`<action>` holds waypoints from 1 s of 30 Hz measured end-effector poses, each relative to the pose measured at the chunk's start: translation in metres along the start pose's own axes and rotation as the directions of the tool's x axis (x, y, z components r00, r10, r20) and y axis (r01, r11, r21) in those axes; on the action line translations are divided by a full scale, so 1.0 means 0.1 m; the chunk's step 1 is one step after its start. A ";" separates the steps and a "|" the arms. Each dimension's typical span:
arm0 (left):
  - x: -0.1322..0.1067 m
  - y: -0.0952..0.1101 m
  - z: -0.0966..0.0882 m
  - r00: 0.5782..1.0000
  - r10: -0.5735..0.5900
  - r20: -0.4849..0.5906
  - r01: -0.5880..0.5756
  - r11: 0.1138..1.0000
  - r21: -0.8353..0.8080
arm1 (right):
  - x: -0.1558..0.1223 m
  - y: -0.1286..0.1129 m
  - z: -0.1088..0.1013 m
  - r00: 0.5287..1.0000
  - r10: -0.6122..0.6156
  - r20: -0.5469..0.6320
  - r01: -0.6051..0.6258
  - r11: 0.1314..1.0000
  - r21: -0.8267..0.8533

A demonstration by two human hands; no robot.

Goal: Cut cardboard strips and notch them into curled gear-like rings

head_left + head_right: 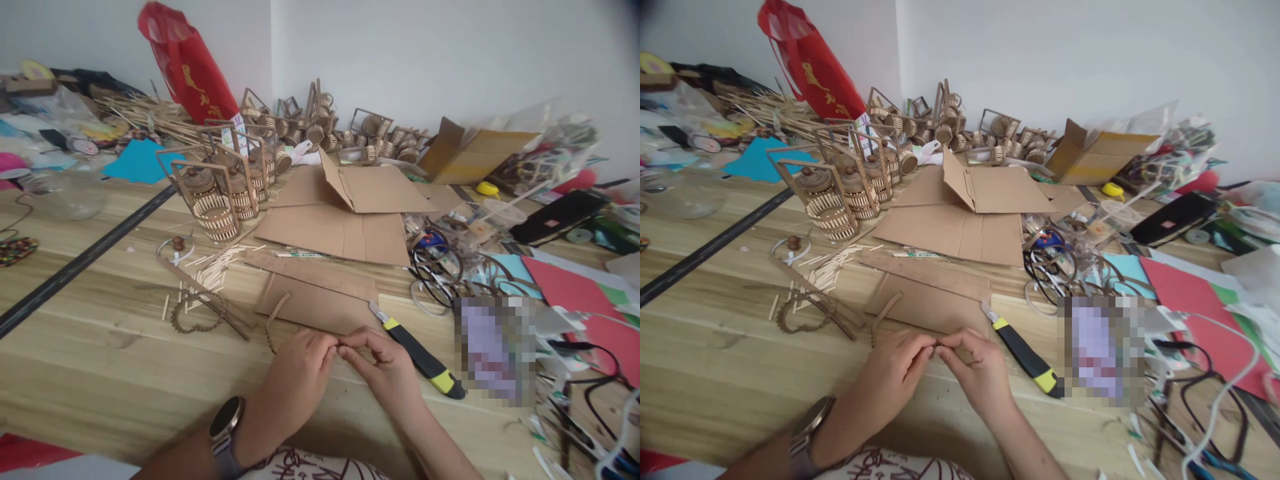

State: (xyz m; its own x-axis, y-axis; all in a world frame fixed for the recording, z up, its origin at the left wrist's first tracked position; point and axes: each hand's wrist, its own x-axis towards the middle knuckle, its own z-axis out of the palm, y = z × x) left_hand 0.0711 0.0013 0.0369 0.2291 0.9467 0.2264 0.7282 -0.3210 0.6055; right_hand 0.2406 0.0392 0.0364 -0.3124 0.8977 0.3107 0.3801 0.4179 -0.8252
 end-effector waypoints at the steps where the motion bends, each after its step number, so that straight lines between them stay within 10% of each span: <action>1: 0.00 0.00 0.00 1.000 0.004 0.002 -0.004 1.000 -0.007 | 0.00 0.00 0.00 1.000 0.008 -0.003 -0.008 1.000 0.002; 30: 0.00 0.03 -0.14 0.983 0.036 0.180 -0.027 0.998 -0.054 | -0.03 -0.03 0.05 0.998 0.045 0.045 -0.043 0.998 -0.036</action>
State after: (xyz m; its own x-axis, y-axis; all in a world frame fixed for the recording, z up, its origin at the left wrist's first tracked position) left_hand 0.0644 0.0003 0.0492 0.3681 0.9236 0.1067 0.6860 -0.3473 0.6394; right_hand 0.2360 0.0350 0.0356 -0.3340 0.9083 0.2521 0.4240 0.3836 -0.8204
